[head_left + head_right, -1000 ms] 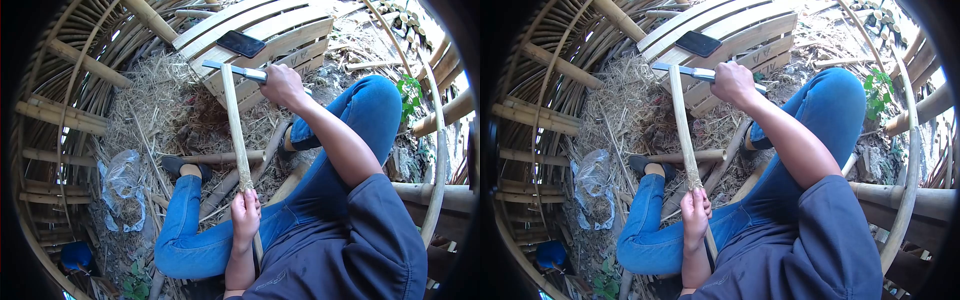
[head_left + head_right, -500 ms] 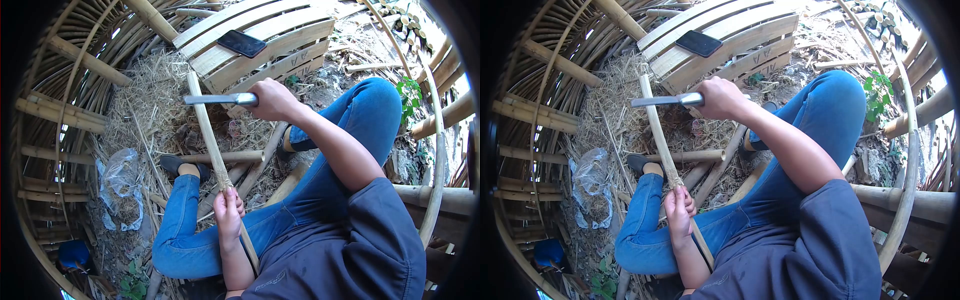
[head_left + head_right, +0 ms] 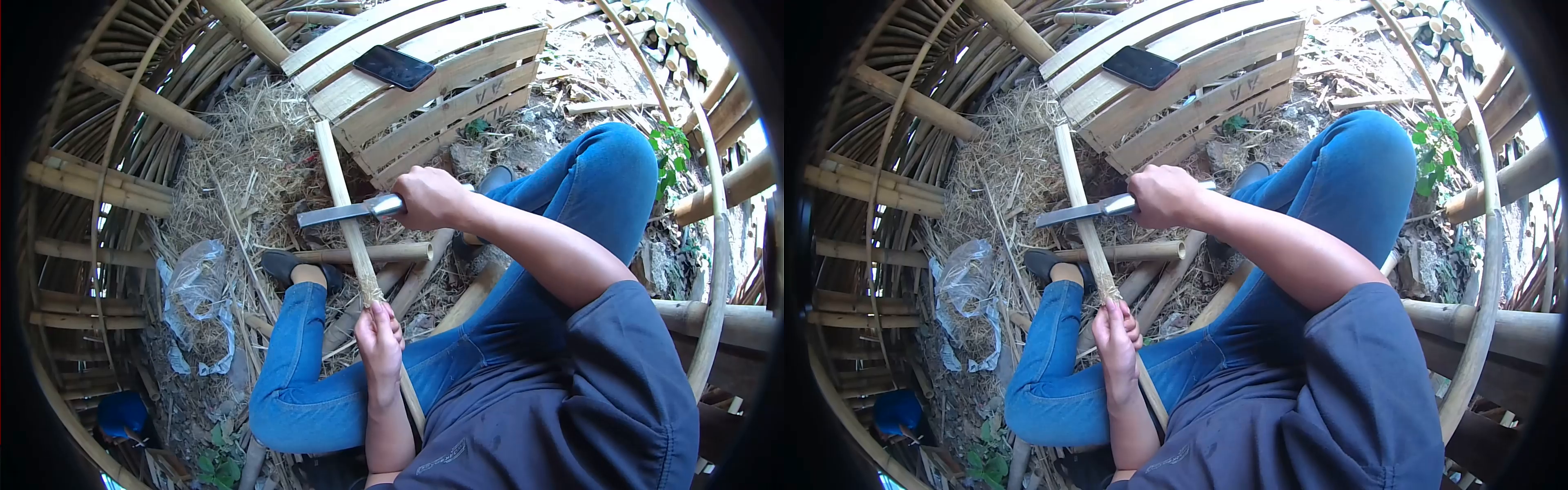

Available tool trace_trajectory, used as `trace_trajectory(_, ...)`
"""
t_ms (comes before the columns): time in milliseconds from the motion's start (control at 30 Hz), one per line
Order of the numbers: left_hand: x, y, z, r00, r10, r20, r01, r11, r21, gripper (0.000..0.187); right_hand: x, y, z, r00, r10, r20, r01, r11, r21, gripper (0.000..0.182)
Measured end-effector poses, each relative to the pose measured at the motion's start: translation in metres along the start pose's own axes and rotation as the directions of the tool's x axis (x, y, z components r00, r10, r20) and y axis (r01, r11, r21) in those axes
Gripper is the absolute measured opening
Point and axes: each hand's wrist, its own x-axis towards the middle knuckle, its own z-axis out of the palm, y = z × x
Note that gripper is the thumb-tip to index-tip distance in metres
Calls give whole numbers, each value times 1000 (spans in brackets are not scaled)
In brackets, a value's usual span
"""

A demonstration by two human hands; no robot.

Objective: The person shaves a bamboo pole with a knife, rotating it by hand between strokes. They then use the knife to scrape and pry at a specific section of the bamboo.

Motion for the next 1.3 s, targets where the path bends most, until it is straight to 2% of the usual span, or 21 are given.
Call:
trace_trajectory(133,4,-3,-3,999,17,-30,-16,1000,23,36,-2,-1,15,997,-67,47,69,997,-45,14)
trace_trajectory(267,7,-4,-5,999,26,-36,-24,999,40,35,-5,-4,21,994,-66,84,69,997,-37,16)
trace_trajectory(400,8,-6,-5,999,-18,-42,17,1000,-20,32,-3,-2,27,995,-54,78,58,997,-41,16)
trace_trajectory(500,7,-5,-8,998,-40,54,44,997,-61,28,-5,-1,32,999,-33,30,34,999,-36,15)
trace_trajectory(633,6,-8,-4,999,-47,24,48,998,-49,22,-1,1,28,999,-45,2,45,993,-110,12)
trace_trajectory(767,9,-26,-12,997,80,-12,-76,981,179,19,1,4,33,1000,-20,17,22,994,-107,13)
trace_trajectory(833,6,-21,-10,993,110,-34,-101,976,192,21,5,8,29,999,-4,-52,-1,997,-79,13)
trace_trajectory(867,1,-15,-6,992,110,-59,-97,976,196,23,11,14,27,995,71,-75,-76,995,-58,12)
trace_trajectory(900,1,-15,-5,991,125,-54,-107,959,262,23,13,18,19,994,52,-92,-60,994,-87,12)
trace_trajectory(1033,2,-19,-2,969,248,-18,-228,914,335,24,16,28,14,991,64,-120,-78,990,-116,13)
trace_trajectory(1167,-1,-14,0,973,230,-15,-208,906,367,22,19,27,12,985,105,-135,-122,986,-117,13)
trace_trajectory(1200,-3,-14,2,976,220,-11,-199,902,383,22,21,28,7,968,146,-203,-162,985,-65,13)
trace_trajectory(1300,-7,-14,7,978,210,1,-192,894,404,22,24,40,-10,959,151,-238,-182,976,-117,14)
